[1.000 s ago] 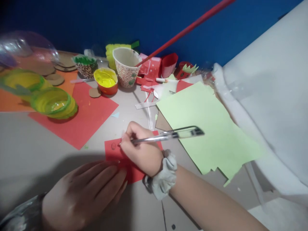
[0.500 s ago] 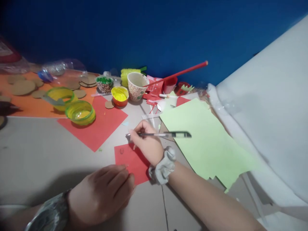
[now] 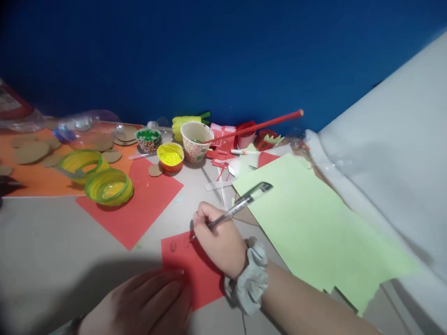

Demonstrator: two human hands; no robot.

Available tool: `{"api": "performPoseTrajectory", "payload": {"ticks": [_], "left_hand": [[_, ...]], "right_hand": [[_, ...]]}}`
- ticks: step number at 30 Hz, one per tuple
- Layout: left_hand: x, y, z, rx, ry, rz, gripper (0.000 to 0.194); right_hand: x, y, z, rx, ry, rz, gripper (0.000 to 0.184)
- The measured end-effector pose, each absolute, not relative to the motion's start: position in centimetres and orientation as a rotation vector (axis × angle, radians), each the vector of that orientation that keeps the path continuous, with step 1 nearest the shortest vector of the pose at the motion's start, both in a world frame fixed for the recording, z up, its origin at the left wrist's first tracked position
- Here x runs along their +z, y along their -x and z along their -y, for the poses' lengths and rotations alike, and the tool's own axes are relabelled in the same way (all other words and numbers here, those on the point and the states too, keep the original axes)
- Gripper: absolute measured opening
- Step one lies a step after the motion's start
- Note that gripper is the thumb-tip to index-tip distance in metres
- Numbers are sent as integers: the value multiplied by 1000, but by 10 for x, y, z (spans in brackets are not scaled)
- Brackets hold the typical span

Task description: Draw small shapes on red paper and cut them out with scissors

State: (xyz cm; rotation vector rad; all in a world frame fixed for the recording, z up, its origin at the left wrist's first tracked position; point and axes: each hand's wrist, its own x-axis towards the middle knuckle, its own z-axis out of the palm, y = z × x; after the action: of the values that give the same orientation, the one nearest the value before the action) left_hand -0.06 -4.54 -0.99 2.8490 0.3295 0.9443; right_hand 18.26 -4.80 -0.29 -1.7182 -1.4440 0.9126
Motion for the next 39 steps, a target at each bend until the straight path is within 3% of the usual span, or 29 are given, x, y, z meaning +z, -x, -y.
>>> {"api": "performPoseTrajectory", "payload": {"ticks": [16,39], "left_hand": [[-1,2,42,855,-2821,-266,12],[2,3,40,788,-2812,-243,11]], "right_hand": [[-2,-184,46,847,1751,1529,26],[-1,-186,46,902,1706,1566,26]]}}
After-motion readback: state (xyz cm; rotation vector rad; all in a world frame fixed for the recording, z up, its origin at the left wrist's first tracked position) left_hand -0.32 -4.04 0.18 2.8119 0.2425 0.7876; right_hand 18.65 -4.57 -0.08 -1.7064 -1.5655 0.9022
